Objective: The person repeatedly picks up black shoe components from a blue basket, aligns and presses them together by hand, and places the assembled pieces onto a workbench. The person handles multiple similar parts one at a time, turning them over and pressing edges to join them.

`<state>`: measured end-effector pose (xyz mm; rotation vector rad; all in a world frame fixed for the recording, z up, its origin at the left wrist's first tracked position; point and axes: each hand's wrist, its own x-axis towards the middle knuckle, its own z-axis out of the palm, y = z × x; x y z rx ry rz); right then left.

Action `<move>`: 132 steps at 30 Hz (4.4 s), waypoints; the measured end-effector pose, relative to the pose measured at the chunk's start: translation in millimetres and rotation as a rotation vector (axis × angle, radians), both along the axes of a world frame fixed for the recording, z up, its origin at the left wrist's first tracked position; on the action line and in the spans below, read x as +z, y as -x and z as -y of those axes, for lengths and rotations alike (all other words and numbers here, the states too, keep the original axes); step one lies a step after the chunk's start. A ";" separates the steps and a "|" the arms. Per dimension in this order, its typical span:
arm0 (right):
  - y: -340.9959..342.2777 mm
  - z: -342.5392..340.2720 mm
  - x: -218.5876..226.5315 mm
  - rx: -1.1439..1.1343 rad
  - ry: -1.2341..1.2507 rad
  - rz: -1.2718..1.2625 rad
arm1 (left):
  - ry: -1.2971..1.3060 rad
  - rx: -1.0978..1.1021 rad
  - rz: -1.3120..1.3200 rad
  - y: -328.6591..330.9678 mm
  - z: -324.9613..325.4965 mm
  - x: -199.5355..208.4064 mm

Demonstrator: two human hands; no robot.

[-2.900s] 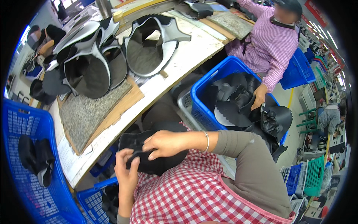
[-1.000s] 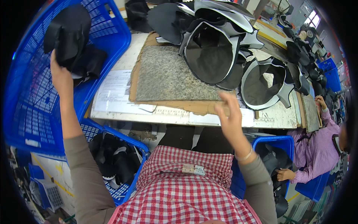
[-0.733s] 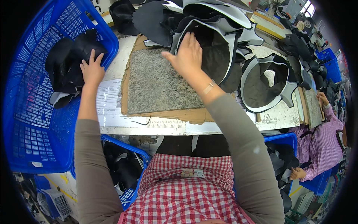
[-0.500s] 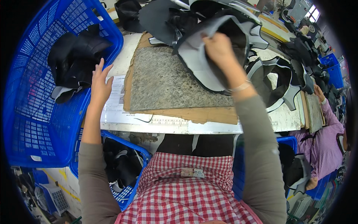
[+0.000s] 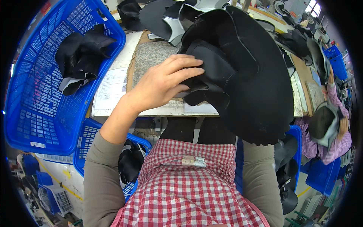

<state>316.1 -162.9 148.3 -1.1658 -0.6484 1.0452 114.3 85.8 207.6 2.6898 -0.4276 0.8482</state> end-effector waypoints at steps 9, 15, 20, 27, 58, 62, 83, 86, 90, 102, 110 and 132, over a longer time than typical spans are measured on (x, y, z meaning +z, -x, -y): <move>-8.0 -4.4 -72.2 -0.192 -0.088 -0.266 | -0.486 0.049 0.078 5.9 -1.1 6.0; -36.2 -54.7 -92.3 -0.438 -0.368 -0.248 | -0.037 0.000 -0.121 -25.9 9.7 -20.5; -2.7 -1.7 -110.4 -0.165 -0.138 -0.676 | 0.955 0.093 -0.333 -13.4 -6.7 -43.4; 82.8 45.7 -89.1 -0.223 -0.073 -0.239 | 0.739 0.183 -0.224 2.6 37.9 -72.0; 83.7 25.0 -71.1 0.135 -0.797 -0.951 | 0.536 0.072 -0.179 36.8 56.8 -38.9; 63.7 24.6 -36.8 -0.166 -0.936 -0.784 | 0.472 0.074 -0.169 37.9 57.1 -36.9; 122.4 -45.3 -46.2 -0.380 -0.441 1.303 | 0.991 -0.169 -0.031 49.4 42.9 -86.8; 124.1 -48.4 -42.2 -0.408 -0.406 1.352 | 0.842 -0.018 0.027 52.4 52.1 -72.7; 124.0 -52.6 -44.1 -0.403 -0.391 1.342 | 0.439 0.463 -0.005 68.7 76.0 -57.7; 88.4 -37.5 -28.8 -0.752 -0.160 0.949 | 1.422 0.359 -0.135 63.5 88.3 -66.9; 108.7 -45.8 -47.5 -0.596 -0.362 1.169 | 0.412 0.099 -0.078 48.6 70.8 -41.9; 112.1 -32.5 -66.2 -0.430 -0.466 1.220 | 0.389 0.212 -0.058 60.7 53.6 -87.7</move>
